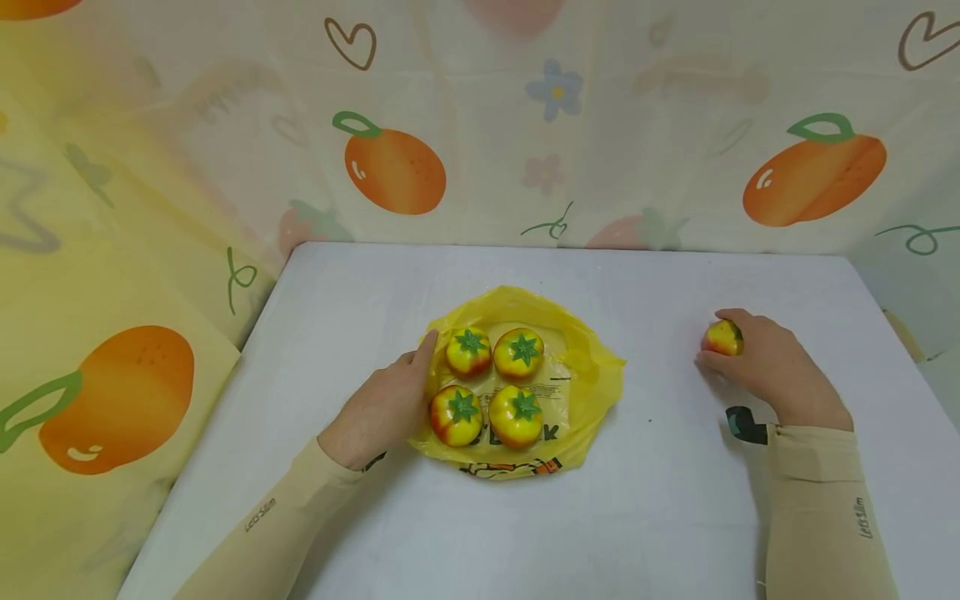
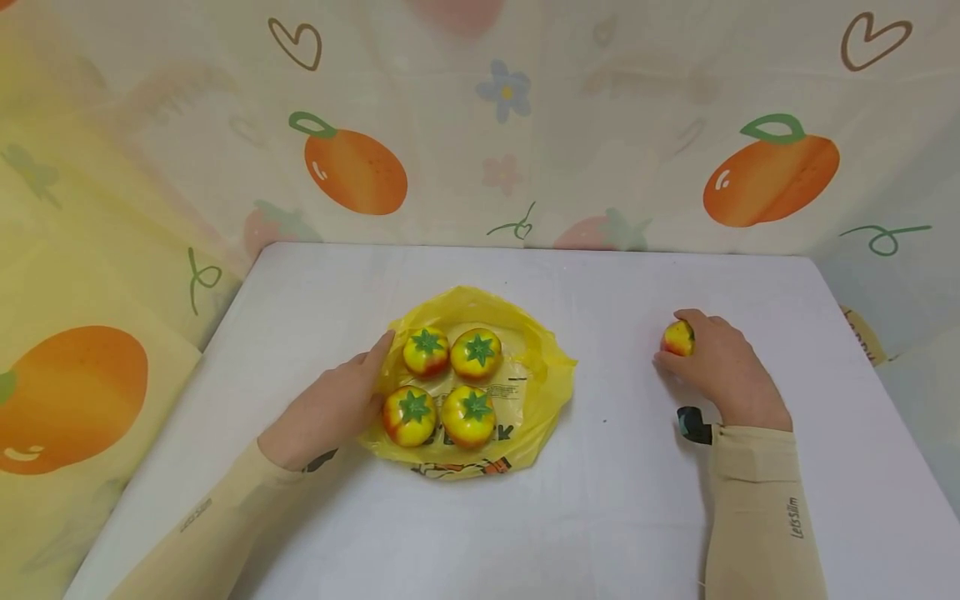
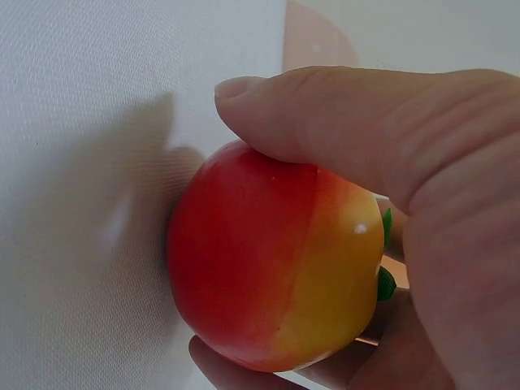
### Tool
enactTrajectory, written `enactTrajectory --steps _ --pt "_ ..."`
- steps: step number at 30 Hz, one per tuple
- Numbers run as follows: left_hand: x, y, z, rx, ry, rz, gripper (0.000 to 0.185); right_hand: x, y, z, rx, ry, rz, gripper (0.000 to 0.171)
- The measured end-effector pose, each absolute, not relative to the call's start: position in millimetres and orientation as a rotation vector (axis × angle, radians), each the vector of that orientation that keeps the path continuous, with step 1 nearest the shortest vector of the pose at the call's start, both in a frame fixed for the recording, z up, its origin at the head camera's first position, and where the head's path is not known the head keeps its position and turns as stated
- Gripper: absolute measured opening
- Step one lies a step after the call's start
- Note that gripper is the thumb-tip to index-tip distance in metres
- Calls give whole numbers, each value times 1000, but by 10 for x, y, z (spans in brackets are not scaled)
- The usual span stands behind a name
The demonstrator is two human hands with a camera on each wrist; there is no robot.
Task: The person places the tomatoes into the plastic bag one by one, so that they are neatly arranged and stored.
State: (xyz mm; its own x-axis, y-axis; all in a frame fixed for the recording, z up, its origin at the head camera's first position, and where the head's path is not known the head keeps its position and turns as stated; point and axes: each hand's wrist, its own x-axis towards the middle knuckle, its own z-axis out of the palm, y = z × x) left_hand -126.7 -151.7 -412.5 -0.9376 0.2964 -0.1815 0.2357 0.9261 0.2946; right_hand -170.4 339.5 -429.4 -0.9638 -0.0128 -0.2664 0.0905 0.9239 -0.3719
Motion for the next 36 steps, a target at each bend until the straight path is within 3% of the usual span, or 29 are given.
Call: enactTrajectory --steps 36 --pt "-1263 -1513 -4125 402 2869 393 75 -1701 3284 -4203 28 2812 -594 90"
